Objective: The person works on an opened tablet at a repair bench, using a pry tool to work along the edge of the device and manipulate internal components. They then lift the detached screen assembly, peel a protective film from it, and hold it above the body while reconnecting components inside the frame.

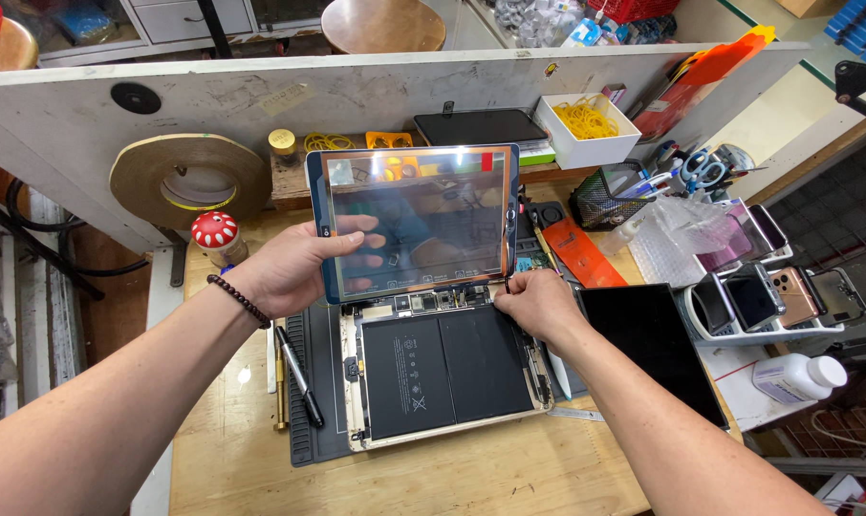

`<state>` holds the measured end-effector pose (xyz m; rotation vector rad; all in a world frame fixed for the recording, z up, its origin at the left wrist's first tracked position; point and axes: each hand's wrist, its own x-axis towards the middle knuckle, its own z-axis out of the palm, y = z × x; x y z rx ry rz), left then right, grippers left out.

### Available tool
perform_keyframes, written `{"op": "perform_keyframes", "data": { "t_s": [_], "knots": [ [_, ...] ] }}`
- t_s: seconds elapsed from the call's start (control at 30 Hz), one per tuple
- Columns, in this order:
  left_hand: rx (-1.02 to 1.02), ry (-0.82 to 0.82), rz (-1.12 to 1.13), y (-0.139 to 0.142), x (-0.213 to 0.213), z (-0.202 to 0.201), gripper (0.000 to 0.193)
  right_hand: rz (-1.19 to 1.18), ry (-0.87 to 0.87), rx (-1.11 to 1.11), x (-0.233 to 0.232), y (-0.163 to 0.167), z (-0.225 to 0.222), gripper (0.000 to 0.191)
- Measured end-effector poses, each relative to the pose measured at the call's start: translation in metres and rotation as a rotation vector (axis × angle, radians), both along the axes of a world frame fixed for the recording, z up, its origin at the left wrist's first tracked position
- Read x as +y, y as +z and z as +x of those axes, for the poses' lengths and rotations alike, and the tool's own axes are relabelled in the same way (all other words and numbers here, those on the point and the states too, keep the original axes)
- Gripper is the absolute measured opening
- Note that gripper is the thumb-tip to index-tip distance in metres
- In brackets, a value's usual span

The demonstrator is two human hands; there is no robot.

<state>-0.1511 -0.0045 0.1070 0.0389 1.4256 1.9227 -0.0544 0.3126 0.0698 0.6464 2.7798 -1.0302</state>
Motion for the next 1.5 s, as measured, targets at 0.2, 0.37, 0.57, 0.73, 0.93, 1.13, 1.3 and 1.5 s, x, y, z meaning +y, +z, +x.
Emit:
{"op": "perform_keyframes", "data": {
  "t_s": [0.2,0.37,0.57,0.73,0.93,1.13,1.3,1.5],
  "knots": [
    [0.003,-0.004,-0.007,0.002,0.0,0.002,0.048,-0.029,0.021,0.033,0.001,-0.001,0.002,0.02],
    [0.008,-0.003,-0.013,0.004,0.0,0.003,0.048,0.004,0.02,-0.011,-0.001,0.004,0.002,0.024],
    [0.01,0.0,-0.036,0.005,-0.001,0.004,0.048,0.034,0.041,-0.015,-0.001,0.007,0.0,0.018],
    [0.003,-0.002,-0.02,0.004,-0.001,0.004,0.047,0.077,0.083,-0.003,0.001,0.006,0.0,0.02],
    [0.012,-0.003,-0.021,0.003,-0.002,0.002,0.048,0.134,0.165,0.04,0.004,0.004,-0.002,0.022],
    [0.011,-0.006,-0.028,0.003,-0.001,0.002,0.049,0.123,0.161,0.052,0.004,0.002,0.0,0.022],
    [0.005,-0.002,-0.021,0.003,-0.001,0.004,0.049,0.112,0.125,0.026,0.002,0.004,0.0,0.021],
    [0.005,-0.006,-0.02,0.003,-0.001,0.004,0.048,0.185,0.28,0.042,0.003,0.01,0.005,0.02]
  ]
}}
